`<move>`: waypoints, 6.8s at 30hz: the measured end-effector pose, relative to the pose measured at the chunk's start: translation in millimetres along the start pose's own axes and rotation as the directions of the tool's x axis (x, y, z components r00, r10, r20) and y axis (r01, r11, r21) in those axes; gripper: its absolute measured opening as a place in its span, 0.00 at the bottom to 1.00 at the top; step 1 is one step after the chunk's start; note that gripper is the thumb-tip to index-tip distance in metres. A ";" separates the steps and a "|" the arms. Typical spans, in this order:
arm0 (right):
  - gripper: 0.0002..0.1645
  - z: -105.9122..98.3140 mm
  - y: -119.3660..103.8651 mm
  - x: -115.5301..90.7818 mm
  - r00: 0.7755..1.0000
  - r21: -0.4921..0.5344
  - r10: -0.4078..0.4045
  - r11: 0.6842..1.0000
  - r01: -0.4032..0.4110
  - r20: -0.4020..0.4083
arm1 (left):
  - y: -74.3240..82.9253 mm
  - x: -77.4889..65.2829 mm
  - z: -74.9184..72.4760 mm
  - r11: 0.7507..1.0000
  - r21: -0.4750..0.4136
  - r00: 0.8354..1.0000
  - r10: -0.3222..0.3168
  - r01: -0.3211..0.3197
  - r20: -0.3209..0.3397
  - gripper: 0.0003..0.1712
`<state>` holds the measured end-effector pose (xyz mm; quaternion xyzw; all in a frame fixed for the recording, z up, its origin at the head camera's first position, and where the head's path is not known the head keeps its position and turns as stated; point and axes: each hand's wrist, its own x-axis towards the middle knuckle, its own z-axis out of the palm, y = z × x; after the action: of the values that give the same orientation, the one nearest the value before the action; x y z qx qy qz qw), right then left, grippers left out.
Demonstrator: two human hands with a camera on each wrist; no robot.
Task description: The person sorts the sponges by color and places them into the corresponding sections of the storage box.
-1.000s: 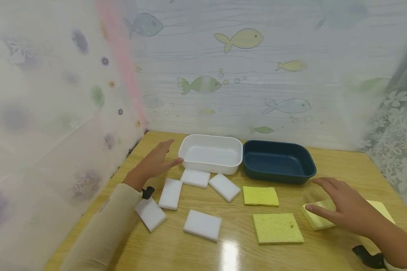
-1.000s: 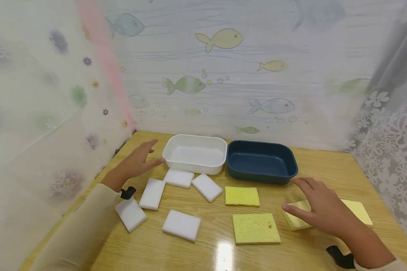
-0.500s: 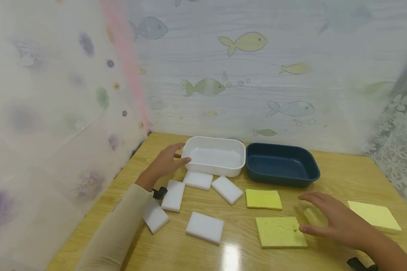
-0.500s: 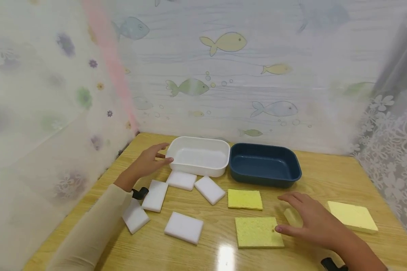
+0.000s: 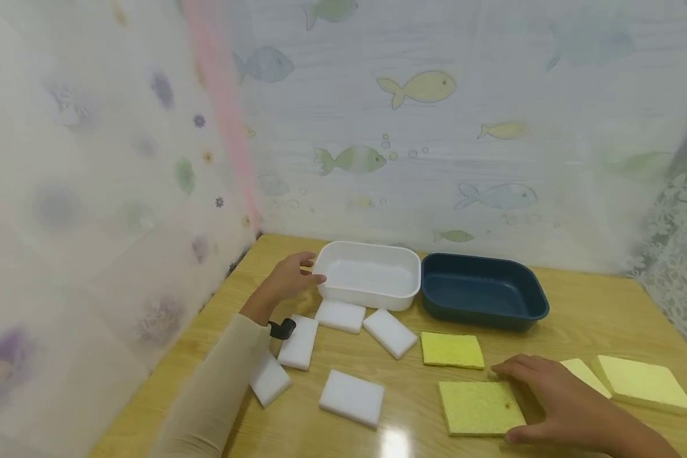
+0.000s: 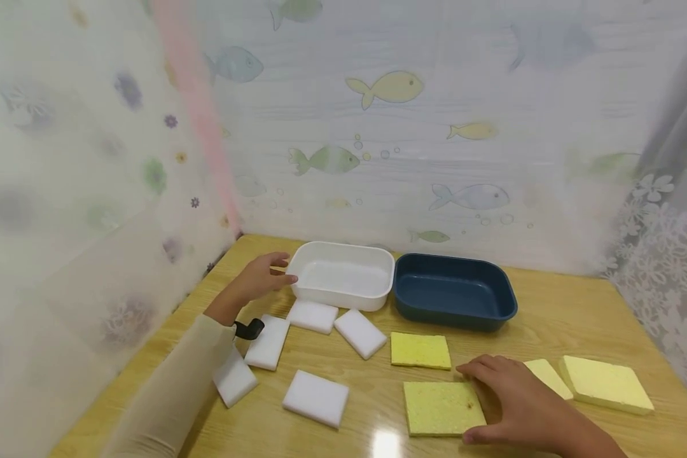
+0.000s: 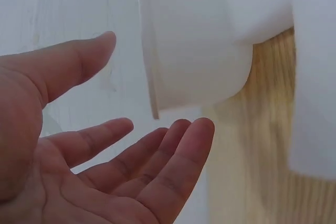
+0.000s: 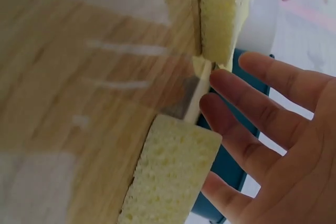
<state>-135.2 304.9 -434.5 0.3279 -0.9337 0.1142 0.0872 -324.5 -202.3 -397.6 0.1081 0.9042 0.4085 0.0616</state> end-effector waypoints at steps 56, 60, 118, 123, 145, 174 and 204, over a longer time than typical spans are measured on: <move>0.39 -17.2 -6.5 58.6 0.987 0.016 -0.005 1.000 0.007 -0.163 | -9.0 -3.7 7.0 0.976 -0.185 0.992 -0.123 0.117 -0.024 0.34; 0.39 -23.0 -4.4 71.2 0.983 0.006 -0.030 0.999 0.032 -0.183 | -7.4 -5.1 6.3 0.976 -0.183 0.992 -0.122 0.117 -0.016 0.35; 0.48 -19.4 -10.4 229.3 0.996 0.138 0.089 0.987 -0.086 -0.014 | -8.7 -3.9 7.7 0.984 -0.138 0.992 -0.117 0.110 -0.044 0.35; 0.47 -19.1 -11.1 236.3 0.995 0.151 0.096 0.984 -0.096 0.009 | -9.2 -3.6 8.4 0.986 -0.128 0.992 -0.114 0.107 -0.046 0.35; 0.43 -0.7 -9.4 258.7 0.991 0.146 0.071 0.985 -0.087 0.109 | -10.4 -3.0 10.4 0.988 -0.105 0.990 -0.123 0.116 -0.067 0.34; 0.41 15.6 -10.8 260.0 0.978 0.021 0.087 0.995 -0.093 0.189 | -8.3 -5.2 8.8 0.985 -0.135 0.992 -0.116 0.109 -0.046 0.35; 0.46 -2.0 -12.2 244.1 0.986 0.041 0.121 0.991 -0.127 0.113 | -4.5 -8.0 7.7 0.986 -0.129 0.992 -0.115 0.108 -0.045 0.36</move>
<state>-315.2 151.6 -372.6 0.2770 -0.9527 0.1234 0.0203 -315.9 -201.6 -405.9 0.0426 0.8825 0.4635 0.0674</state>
